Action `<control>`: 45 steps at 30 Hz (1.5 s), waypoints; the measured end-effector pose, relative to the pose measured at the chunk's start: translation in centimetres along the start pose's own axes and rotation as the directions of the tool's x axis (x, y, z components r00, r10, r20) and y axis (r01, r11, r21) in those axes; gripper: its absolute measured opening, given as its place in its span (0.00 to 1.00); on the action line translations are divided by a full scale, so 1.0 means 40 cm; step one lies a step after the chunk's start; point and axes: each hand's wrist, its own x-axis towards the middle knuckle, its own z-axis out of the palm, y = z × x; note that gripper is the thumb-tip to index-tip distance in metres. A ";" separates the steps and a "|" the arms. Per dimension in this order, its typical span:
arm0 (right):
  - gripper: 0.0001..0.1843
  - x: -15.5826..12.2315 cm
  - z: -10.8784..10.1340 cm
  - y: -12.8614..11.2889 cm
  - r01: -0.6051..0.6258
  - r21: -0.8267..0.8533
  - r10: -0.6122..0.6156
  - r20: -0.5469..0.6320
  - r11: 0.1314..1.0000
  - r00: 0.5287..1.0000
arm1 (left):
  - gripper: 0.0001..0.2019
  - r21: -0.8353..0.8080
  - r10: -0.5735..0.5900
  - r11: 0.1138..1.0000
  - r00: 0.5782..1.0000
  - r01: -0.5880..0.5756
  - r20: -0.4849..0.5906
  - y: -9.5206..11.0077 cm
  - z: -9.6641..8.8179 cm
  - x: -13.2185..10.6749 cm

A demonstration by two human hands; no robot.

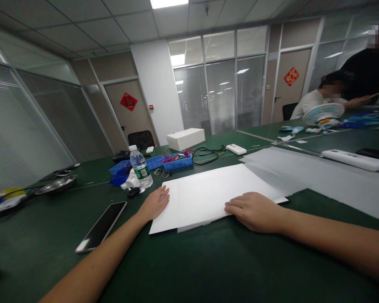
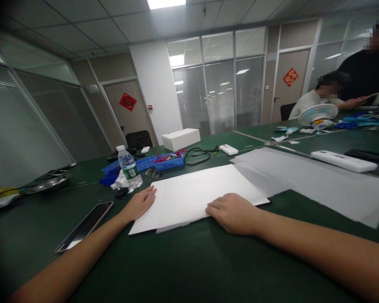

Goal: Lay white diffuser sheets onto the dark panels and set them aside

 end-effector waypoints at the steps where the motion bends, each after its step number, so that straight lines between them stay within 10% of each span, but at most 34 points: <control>1: 0.21 0.001 0.000 -0.001 0.057 0.020 -0.057 -0.011 0.998 0.998 | 0.32 -0.014 0.001 1.000 1.000 -0.002 -0.005 0.001 -0.001 -0.001; 8: 0.26 0.000 -0.013 0.012 0.177 0.257 -0.169 -0.050 0.950 0.984 | 0.33 -0.020 -0.031 0.999 0.999 0.030 -0.017 -0.008 0.005 0.003; 23: 0.31 -0.034 0.013 0.128 -0.006 0.322 -0.012 0.052 0.947 0.999 | 0.27 -0.023 -0.330 0.944 0.939 0.329 -0.098 -0.025 0.000 0.018; 45: 0.26 -0.030 0.006 0.115 0.020 0.392 -0.048 0.063 0.920 0.997 | 0.29 -0.011 -0.237 0.971 0.970 0.237 -0.055 -0.015 0.007 0.013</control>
